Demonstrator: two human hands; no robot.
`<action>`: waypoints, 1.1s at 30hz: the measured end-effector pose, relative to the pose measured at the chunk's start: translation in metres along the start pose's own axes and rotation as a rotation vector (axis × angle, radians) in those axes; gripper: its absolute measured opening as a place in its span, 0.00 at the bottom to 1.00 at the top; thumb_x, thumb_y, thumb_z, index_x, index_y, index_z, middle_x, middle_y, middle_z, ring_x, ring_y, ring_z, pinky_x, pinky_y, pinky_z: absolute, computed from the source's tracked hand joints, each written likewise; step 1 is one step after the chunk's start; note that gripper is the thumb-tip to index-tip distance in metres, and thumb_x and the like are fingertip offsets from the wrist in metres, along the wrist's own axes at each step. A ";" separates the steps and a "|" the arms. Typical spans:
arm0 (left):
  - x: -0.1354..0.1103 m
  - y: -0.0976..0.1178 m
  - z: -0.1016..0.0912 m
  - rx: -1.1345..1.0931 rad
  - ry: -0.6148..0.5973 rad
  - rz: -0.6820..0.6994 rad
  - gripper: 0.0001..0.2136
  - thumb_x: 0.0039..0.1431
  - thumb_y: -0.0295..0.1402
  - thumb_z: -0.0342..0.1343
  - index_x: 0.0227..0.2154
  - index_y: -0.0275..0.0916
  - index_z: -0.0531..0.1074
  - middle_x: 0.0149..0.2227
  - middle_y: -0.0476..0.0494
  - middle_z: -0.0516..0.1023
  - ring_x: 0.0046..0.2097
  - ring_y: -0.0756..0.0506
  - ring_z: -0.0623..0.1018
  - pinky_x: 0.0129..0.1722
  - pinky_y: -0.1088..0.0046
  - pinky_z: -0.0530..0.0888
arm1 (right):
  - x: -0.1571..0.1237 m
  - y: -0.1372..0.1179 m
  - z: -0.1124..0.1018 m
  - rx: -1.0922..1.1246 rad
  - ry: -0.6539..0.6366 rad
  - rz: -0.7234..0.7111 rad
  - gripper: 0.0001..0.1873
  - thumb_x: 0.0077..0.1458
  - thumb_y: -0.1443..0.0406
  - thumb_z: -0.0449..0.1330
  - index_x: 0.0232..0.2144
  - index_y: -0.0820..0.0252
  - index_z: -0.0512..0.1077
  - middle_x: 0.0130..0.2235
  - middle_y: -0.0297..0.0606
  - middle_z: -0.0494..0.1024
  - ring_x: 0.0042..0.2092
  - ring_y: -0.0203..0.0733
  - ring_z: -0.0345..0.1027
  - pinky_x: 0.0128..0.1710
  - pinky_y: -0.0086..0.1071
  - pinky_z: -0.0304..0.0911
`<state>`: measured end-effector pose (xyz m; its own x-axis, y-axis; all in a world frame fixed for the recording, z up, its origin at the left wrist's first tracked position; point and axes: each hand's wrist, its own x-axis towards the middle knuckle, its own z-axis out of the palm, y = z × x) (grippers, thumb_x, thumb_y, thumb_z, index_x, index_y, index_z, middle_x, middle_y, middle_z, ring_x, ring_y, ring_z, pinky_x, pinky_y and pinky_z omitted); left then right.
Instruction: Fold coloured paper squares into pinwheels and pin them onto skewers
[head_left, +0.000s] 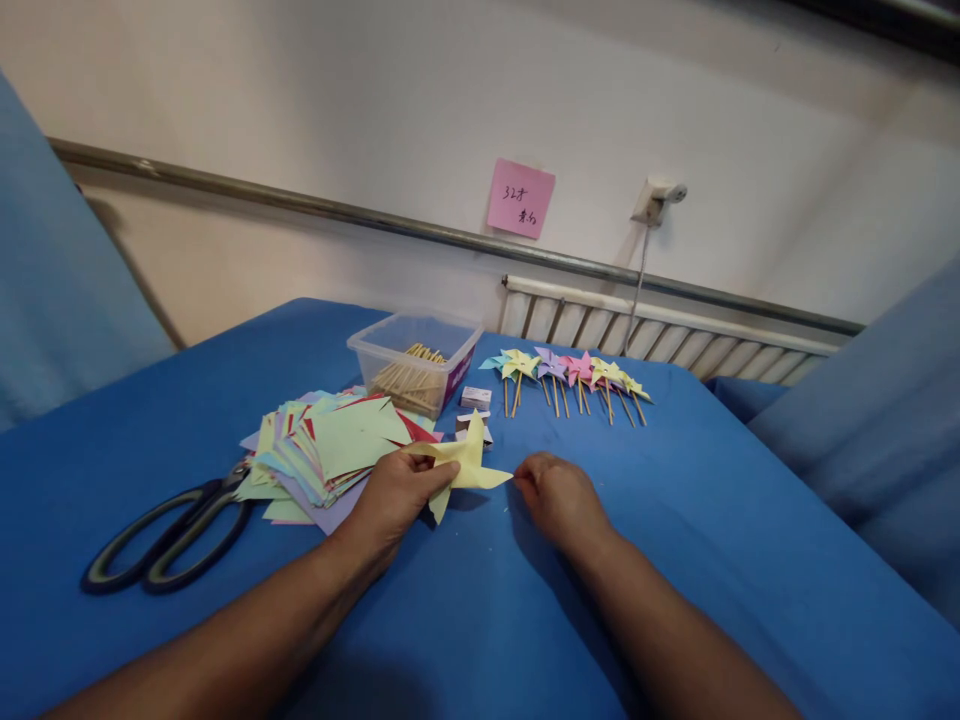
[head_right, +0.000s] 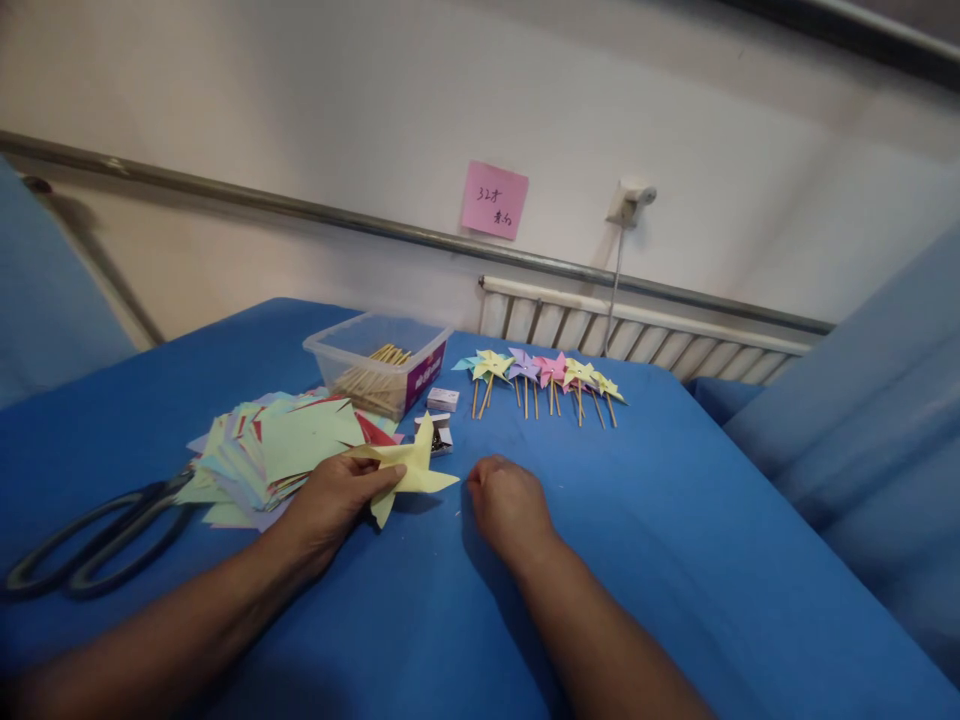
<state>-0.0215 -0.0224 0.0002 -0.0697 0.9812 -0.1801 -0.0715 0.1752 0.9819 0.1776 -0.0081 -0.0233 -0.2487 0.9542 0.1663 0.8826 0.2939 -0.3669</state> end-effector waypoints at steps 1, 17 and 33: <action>-0.001 0.000 0.001 0.024 0.016 0.017 0.11 0.41 0.34 0.63 0.28 0.35 0.73 0.24 0.48 0.77 0.24 0.48 0.74 0.24 0.75 0.68 | -0.001 0.000 -0.003 0.057 0.057 0.012 0.08 0.55 0.67 0.55 0.32 0.59 0.75 0.34 0.40 0.79 0.36 0.42 0.71 0.35 0.31 0.59; -0.006 -0.006 0.011 0.299 -0.065 0.175 0.10 0.45 0.38 0.58 0.27 0.36 0.71 0.24 0.50 0.74 0.26 0.49 0.71 0.25 0.75 0.65 | -0.015 -0.038 0.015 0.708 0.225 0.039 0.05 0.52 0.66 0.59 0.27 0.59 0.75 0.27 0.34 0.76 0.29 0.37 0.69 0.30 0.28 0.63; -0.007 -0.007 0.011 0.302 -0.080 0.197 0.07 0.45 0.35 0.58 0.27 0.36 0.71 0.24 0.49 0.73 0.28 0.47 0.73 0.27 0.73 0.67 | -0.017 -0.040 0.019 0.762 0.264 0.075 0.05 0.52 0.65 0.59 0.27 0.58 0.74 0.27 0.33 0.77 0.29 0.37 0.69 0.29 0.27 0.63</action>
<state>-0.0099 -0.0299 -0.0053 0.0263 0.9996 0.0078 0.2335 -0.0137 0.9723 0.1391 -0.0352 -0.0290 -0.0133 0.9564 0.2917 0.3552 0.2772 -0.8928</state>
